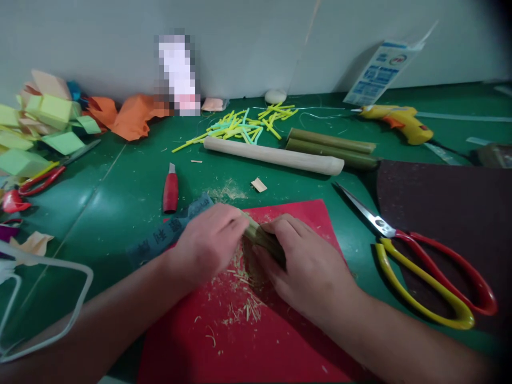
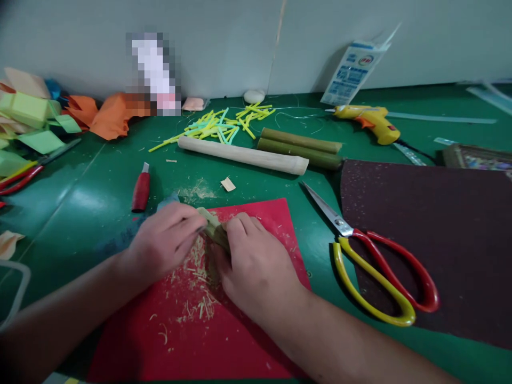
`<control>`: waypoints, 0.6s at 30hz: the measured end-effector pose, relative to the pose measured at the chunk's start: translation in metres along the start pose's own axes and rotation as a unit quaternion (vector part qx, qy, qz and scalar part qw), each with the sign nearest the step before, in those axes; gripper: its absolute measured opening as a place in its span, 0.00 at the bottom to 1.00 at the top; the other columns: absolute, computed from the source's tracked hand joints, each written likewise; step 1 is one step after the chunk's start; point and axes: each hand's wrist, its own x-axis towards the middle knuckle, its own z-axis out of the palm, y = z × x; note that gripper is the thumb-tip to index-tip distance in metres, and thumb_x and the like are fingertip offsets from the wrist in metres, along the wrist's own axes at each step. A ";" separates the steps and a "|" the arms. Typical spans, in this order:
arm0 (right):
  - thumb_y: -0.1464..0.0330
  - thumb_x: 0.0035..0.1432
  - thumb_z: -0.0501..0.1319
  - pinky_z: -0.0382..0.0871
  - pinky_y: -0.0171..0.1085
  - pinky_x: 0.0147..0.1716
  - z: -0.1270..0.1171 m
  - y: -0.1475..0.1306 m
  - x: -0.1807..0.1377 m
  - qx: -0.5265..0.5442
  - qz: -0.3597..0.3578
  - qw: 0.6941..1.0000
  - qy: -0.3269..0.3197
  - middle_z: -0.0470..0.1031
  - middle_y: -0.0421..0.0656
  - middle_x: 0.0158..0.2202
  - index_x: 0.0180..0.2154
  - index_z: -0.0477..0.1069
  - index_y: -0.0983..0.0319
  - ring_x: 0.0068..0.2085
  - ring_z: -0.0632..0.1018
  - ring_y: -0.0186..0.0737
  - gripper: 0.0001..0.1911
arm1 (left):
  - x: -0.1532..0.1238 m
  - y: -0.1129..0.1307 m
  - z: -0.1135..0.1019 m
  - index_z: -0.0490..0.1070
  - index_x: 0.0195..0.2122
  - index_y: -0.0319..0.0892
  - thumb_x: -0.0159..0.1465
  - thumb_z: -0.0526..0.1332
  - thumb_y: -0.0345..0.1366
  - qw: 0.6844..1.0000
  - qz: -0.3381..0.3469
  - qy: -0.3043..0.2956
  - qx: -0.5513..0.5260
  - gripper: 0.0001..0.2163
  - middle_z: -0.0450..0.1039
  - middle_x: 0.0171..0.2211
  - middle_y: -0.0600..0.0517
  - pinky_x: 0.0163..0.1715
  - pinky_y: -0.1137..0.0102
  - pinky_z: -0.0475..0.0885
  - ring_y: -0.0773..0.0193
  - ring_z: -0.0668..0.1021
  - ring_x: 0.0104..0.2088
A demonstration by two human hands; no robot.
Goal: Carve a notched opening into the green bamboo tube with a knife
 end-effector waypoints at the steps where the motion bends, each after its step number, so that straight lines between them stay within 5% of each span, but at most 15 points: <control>1: 0.68 0.55 0.54 0.60 0.36 0.27 0.000 0.000 0.000 0.003 -0.003 1.000 0.000 0.69 0.45 0.31 0.33 0.65 0.63 0.32 0.70 0.41 0.05 | 0.000 0.000 0.000 0.69 0.29 0.38 0.65 0.49 0.29 1.000 0.009 -0.004 -0.010 0.11 0.68 0.28 0.49 0.34 0.70 0.67 0.65 0.70 0.32; 18: 0.68 0.55 0.54 0.61 0.37 0.27 0.001 -0.001 0.000 -0.003 -0.008 1.000 0.013 0.69 0.45 0.31 0.33 0.65 0.63 0.32 0.70 0.41 0.05 | 0.001 -0.001 0.001 0.70 0.33 0.38 0.65 0.49 0.29 1.000 0.012 0.003 -0.005 0.10 0.71 0.31 0.48 0.35 0.69 0.69 0.64 0.72 0.34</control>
